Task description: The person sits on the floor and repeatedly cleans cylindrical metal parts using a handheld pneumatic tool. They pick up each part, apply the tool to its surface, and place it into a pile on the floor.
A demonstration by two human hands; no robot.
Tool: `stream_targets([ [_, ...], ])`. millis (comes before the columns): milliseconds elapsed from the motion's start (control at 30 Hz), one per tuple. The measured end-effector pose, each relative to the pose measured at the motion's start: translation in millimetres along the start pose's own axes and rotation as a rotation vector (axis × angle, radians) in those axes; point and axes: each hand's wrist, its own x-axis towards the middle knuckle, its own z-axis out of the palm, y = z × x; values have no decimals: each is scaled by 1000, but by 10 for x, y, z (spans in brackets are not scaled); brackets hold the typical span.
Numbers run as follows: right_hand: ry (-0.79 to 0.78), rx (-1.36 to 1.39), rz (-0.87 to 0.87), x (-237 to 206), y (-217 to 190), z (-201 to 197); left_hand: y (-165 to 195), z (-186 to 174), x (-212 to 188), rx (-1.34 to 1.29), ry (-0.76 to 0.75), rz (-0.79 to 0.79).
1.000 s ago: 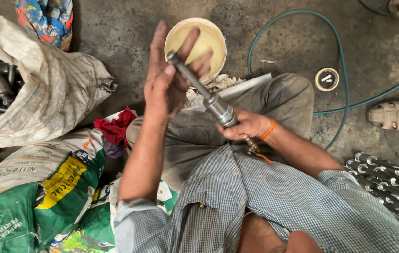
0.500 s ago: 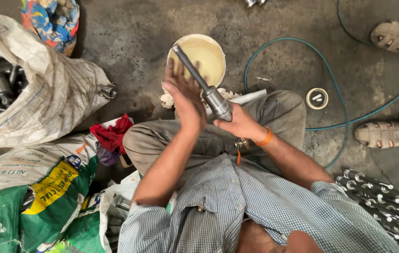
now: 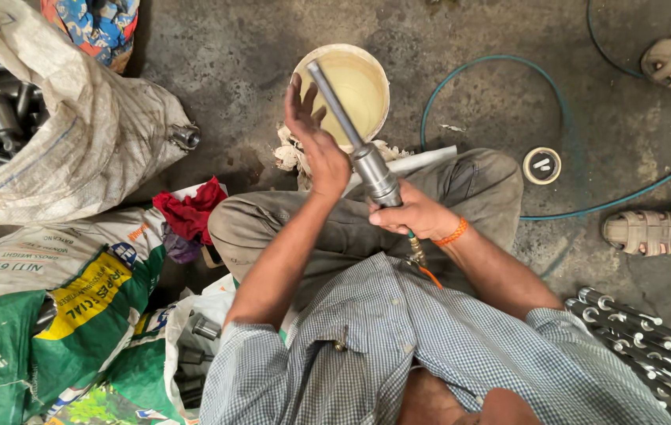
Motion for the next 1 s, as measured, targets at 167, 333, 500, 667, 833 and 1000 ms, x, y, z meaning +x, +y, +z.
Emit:
stream_targets([
  [167, 510, -928, -595, 91, -47, 99, 63, 57, 19, -267, -53, -487],
  [333, -31, 95, 3, 98, -151, 93, 143, 109, 147, -370, -370, -501],
  [500, 74, 97, -60, 57, -175, -24, 218, 283, 160, -316, -299, -333],
  [667, 269, 212, -71, -17, -162, -309, 534, -37, -439, 269, -603, 101],
  [833, 345, 405, -158, -10, -64, -498, 436, -236, -851, 454, -1102, 344],
  [1000, 449, 370, -172, -73, -40, -458, 174, -104, -1069, 510, -1015, 155],
])
